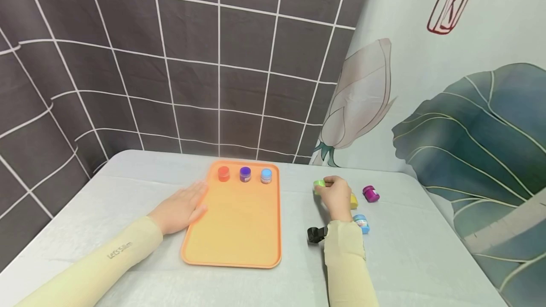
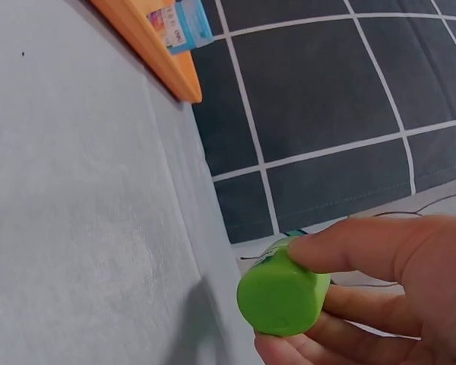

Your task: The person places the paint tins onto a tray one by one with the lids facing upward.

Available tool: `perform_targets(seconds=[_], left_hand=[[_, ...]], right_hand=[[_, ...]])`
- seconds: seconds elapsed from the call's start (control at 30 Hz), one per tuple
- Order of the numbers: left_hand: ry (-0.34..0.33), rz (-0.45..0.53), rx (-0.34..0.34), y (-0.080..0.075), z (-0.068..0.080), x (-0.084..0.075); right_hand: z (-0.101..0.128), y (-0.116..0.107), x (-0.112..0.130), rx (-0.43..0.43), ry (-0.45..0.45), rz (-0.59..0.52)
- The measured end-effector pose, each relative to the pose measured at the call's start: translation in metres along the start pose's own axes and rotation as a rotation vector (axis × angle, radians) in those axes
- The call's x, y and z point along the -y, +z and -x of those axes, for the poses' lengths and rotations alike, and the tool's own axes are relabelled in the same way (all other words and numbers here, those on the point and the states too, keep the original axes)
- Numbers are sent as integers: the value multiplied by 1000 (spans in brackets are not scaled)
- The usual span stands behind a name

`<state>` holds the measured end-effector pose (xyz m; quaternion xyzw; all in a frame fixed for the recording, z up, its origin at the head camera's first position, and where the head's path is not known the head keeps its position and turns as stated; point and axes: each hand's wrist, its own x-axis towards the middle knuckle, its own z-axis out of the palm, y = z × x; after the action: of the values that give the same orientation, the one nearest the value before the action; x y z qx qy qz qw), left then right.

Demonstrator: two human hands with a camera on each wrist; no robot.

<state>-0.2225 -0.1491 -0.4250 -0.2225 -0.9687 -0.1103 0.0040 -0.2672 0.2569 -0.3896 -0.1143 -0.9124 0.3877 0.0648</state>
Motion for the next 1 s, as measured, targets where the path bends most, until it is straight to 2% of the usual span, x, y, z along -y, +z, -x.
perform_targets(seconds=[0.3, 0.7, 1.0], left_hand=[[6, -5, -3, 3, -1, 1], [8, -28, -14, 7, -3, 5], [0, -24, -4, 4, -2, 3]], right_hand=[[-3, 3, 0, 11, -29, -89], [-1, 9, 13, 114, -57, -344], [5, 26, 23, 154, -113, -397]])
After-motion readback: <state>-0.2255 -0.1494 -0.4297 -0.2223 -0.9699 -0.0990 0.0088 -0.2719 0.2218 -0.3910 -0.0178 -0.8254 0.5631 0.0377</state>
